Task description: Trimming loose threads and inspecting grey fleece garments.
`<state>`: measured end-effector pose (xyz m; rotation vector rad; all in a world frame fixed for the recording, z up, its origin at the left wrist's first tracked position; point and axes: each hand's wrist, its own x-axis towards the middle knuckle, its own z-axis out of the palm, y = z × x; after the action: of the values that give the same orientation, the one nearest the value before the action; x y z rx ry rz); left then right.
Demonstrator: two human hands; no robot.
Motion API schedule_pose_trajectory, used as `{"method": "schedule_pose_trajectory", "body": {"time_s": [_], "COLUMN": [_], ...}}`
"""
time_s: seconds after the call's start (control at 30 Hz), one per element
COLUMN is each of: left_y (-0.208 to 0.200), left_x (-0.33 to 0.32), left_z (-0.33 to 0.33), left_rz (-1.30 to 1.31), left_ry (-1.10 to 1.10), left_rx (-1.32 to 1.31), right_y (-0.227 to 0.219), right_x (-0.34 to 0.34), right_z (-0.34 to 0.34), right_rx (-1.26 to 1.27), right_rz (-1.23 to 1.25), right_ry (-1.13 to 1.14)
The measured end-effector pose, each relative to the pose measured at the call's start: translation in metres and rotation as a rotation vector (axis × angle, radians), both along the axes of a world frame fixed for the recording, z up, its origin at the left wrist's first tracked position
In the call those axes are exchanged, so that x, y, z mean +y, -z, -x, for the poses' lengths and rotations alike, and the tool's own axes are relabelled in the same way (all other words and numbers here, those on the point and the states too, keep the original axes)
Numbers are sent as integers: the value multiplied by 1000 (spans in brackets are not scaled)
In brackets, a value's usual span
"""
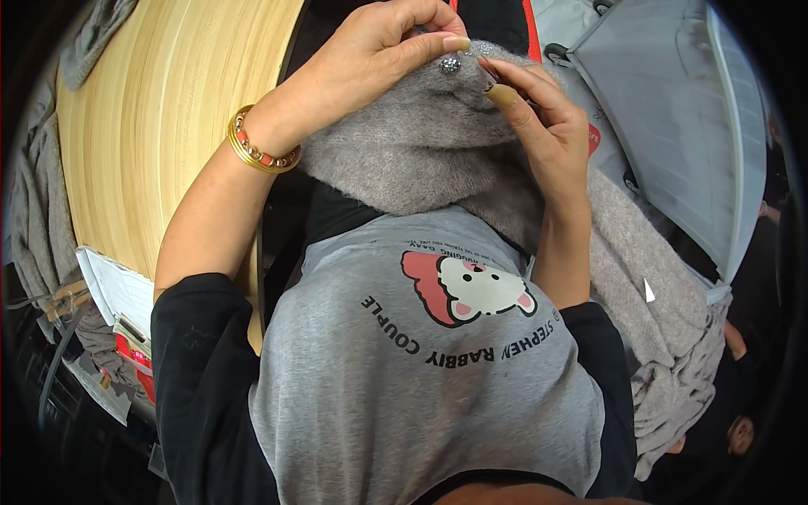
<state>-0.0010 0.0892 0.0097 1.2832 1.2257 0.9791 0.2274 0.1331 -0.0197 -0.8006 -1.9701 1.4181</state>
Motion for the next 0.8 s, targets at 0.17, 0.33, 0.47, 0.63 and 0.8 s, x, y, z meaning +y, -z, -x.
{"method": "schedule_pose_trajectory", "body": {"time_s": [0.17, 0.33, 0.47, 0.63, 0.8], "left_y": [3, 40, 13, 20, 21], "left_x": [-3, 5, -13, -27, -36], "left_z": [9, 21, 29, 41, 53], "left_rz": [-3, -663, 6, 51, 72], "left_ry": [-17, 142, 3, -17, -9], "left_rx": [-61, -253, -116, -162, -184], "right_y": [0, 3, 7, 11, 16], "right_x": [0, -4, -10, -24, -33], "right_z": [13, 31, 42, 57, 69], "right_rx": [-26, -52, -46, -25, -50], "right_rz": [-13, -68, -116, -160, -280], "right_ry": [-13, -1, 3, 3, 22]}}
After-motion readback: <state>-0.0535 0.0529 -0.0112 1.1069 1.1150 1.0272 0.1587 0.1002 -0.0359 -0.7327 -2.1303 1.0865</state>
